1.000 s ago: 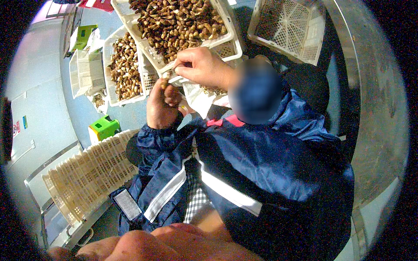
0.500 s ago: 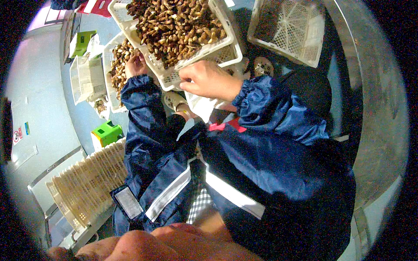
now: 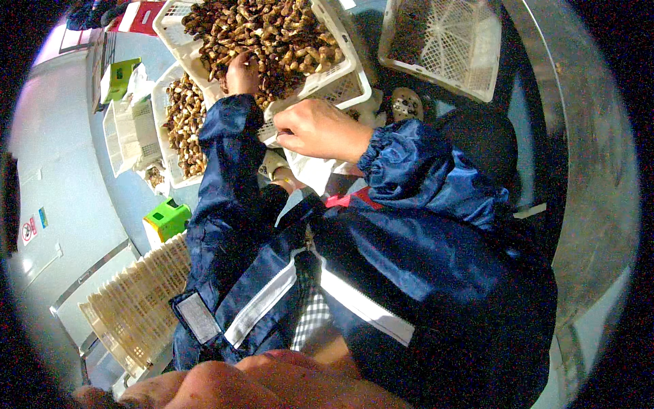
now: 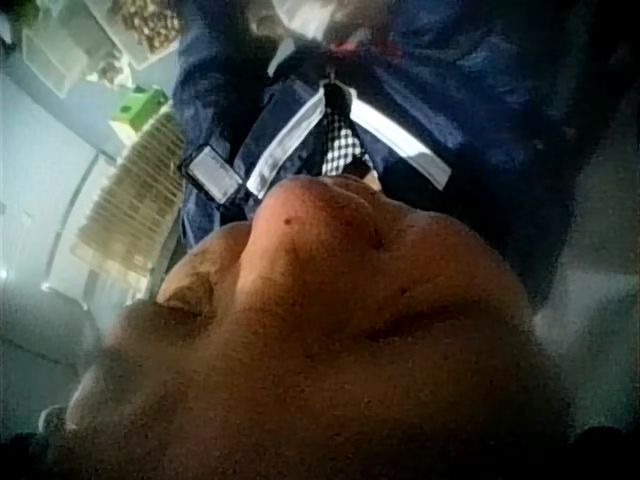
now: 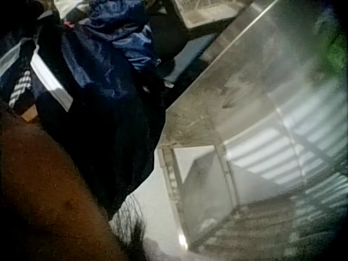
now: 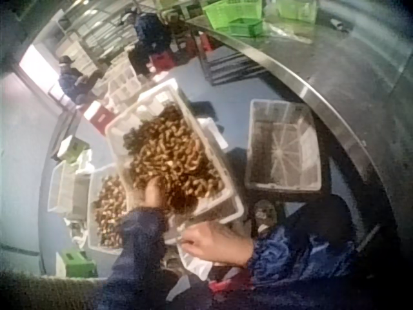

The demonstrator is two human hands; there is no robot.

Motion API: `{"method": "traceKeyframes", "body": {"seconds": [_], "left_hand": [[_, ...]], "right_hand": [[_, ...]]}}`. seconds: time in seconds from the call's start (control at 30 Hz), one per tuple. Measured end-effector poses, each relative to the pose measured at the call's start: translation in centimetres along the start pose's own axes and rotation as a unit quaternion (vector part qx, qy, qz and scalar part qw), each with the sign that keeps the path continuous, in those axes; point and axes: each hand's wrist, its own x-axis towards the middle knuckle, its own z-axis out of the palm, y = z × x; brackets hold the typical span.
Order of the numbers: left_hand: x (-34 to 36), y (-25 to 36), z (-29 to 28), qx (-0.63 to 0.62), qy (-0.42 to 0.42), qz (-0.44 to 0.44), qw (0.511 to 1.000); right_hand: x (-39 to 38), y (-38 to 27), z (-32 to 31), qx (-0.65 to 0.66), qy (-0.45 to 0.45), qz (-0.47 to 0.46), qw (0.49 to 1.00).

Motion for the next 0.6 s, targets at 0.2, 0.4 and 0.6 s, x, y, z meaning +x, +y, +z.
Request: {"method": "traceKeyframes", "body": {"seconds": [0.2, 0.4, 0.6], "left_hand": [[1.1, 1.5, 4.1, 0.044, -0.023, -0.177, 0.983], [2.4, 1.3, 4.2, 0.058, -0.052, -0.199, 0.977], [1.2, 0.2, 3.5, -0.012, 0.045, -0.119, 0.992]], "right_hand": [[-0.3, -1.3, -0.5, 0.006, 0.035, -0.006, 0.999], [-0.3, -0.3, -0.2, 0.003, 0.076, -0.017, 0.997], [-0.5, 0.0, -0.4, 0.012, 0.079, -0.010, 0.997]]}}
